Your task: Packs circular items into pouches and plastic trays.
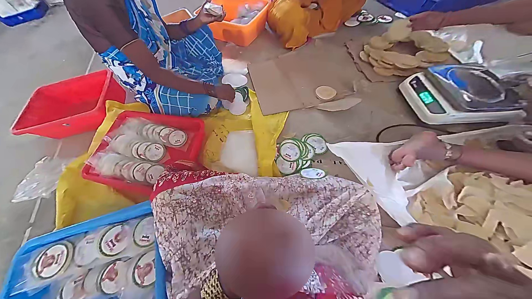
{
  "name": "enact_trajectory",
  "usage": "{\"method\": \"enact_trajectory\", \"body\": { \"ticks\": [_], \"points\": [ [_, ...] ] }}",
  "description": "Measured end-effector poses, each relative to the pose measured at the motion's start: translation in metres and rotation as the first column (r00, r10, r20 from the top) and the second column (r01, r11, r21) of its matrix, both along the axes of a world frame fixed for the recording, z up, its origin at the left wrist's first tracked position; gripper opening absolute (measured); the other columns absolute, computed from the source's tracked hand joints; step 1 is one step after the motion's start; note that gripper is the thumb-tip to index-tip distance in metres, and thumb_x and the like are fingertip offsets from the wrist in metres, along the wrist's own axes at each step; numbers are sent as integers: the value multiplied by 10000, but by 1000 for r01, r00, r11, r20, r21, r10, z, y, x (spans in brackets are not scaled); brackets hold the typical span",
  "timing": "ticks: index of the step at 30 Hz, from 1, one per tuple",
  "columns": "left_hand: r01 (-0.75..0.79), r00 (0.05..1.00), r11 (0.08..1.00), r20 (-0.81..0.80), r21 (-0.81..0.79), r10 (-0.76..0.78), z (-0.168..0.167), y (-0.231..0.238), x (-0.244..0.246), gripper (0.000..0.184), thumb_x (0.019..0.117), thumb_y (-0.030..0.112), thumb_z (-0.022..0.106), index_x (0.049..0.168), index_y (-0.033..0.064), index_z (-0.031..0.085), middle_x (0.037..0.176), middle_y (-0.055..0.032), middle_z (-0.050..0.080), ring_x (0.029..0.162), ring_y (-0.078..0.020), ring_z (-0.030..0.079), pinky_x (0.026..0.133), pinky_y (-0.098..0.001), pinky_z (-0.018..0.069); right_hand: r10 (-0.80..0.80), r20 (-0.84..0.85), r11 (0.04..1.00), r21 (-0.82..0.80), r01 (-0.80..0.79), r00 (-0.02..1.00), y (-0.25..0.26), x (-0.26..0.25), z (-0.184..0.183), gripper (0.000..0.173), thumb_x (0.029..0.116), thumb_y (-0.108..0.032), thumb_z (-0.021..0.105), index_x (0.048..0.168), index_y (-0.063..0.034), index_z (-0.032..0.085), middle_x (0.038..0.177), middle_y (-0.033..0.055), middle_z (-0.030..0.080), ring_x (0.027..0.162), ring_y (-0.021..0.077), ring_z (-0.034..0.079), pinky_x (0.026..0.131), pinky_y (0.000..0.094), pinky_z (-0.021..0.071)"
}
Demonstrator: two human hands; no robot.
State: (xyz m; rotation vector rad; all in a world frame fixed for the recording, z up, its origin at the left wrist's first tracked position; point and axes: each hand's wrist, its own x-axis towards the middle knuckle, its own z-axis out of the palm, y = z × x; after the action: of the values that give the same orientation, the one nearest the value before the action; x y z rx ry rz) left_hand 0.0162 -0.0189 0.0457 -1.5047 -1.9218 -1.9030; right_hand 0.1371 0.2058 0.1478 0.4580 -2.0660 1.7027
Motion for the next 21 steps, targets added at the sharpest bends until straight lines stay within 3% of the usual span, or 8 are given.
{"method": "enact_trajectory", "body": {
  "ticks": [2,6,10,12,14,16,19,21],
  "points": [
    [26,1000,1000,-6,8,-26,-1,0,3,150,985,181,644,898,61,661,790,-27,674,862,-98,656,1096,-317,410,104,13,989,106,-105,994,-5,-9,2,317,1058,-343,520,1109,-123,742,1136,-32,756,1270,124,588,1203,363,332],
    [73,997,997,3,8,-73,0,-3,7,214,1017,203,605,899,32,657,796,-54,673,882,-113,660,1106,-310,399,73,91,976,198,-90,993,-24,-22,-6,183,1040,-239,588,1021,-126,730,1017,-20,765,1237,133,611,1230,409,284],
    [123,985,992,124,15,-124,0,-5,16,191,1013,160,606,975,-15,672,917,-84,730,1016,-112,680,1093,-288,431,51,112,995,82,-60,992,-32,-30,-25,104,965,-221,720,1014,-129,713,982,-21,752,1175,126,648,1203,392,370],
    [138,958,990,250,19,-138,-2,-7,21,197,1021,184,615,1012,-5,670,974,-50,724,1047,-49,661,1025,-238,492,-14,147,1000,16,12,989,-35,-31,-33,253,908,-254,792,1114,-154,685,1066,-60,728,1124,72,662,1088,313,504],
    [167,902,985,397,35,-167,-4,-8,27,199,1024,196,612,1047,17,694,990,1,735,1001,25,660,926,-186,539,-74,189,997,-9,77,979,-35,-30,-37,451,889,-264,800,1295,-186,619,1178,-96,709,1070,17,677,927,202,588],
    [232,828,972,516,38,-218,-4,-8,28,207,1030,194,597,1065,16,697,982,18,740,971,52,661,883,-169,548,-154,193,988,2,156,969,-33,-28,-45,558,897,-260,786,1404,-233,556,1198,-112,700,1032,11,683,871,176,591],
    [319,689,945,666,73,-284,-6,-7,28,217,1034,153,590,1058,-33,699,966,-11,739,939,15,674,860,-202,561,-185,195,982,80,173,963,-28,-24,-59,397,948,-293,736,1327,-206,655,1229,-94,706,1086,12,673,930,184,577],
    [337,620,939,733,74,-280,-7,-6,27,207,1034,152,590,1061,-25,694,946,12,731,903,9,674,831,-211,566,-150,237,970,223,96,960,-26,-19,-68,377,1010,-421,628,1311,-199,678,1217,-51,709,1118,31,650,973,234,546]
  ]
}}
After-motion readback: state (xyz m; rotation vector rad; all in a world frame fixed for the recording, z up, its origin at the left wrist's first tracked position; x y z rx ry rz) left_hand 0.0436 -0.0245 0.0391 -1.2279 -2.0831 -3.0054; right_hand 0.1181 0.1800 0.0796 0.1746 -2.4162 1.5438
